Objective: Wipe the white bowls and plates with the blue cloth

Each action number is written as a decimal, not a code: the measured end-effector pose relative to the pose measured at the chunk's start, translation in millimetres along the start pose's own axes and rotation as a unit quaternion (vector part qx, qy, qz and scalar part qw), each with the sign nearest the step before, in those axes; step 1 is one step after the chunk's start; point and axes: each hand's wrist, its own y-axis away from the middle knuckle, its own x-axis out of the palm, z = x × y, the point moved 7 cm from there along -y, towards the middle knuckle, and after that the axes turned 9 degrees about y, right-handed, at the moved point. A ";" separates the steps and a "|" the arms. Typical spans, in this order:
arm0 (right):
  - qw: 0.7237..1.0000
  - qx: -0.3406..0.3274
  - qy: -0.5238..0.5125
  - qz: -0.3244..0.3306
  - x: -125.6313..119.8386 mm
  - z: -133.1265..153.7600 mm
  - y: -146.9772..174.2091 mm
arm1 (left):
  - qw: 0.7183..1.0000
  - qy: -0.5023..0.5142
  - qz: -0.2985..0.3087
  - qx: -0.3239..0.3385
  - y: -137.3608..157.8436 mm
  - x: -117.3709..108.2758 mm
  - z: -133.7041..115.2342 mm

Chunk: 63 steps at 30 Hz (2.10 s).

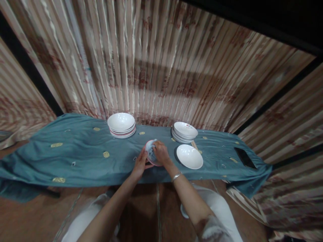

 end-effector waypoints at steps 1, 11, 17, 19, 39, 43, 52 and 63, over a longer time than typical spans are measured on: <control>1.000 -0.003 0.019 0.008 -0.3 -2.8 1.7 | 1.000 0.000 0.001 0.002 0.1 0.2 -0.2; 0.986 -0.032 0.097 0.135 -1.9 -16.7 36.1 | 0.999 -0.017 0.038 0.003 3.2 6.3 -2.6; 0.980 -0.044 0.074 0.181 -11.1 -4.4 57.4 | 0.999 -0.020 0.035 0.009 5.6 6.0 -4.1; 0.980 -0.041 0.039 0.188 -12.0 -0.6 61.7 | 0.999 -0.024 0.034 0.010 5.6 5.3 -4.0; 0.938 0.023 -0.331 -0.096 3.8 10.5 15.4 | 0.999 -0.003 0.037 0.021 -5.4 -2.5 2.6; 0.958 0.020 -0.251 -0.135 -4.4 6.9 3.5 | 0.999 -0.015 0.048 0.020 -5.2 -0.8 3.9; 0.997 0.053 -0.009 -0.059 -6.7 -28.5 -14.6 | 0.998 -0.037 0.042 0.017 0.2 4.3 -0.7; 0.990 0.070 0.119 0.031 -5.8 -42.9 32.7 | 0.999 -0.015 0.043 0.016 2.5 6.6 -4.1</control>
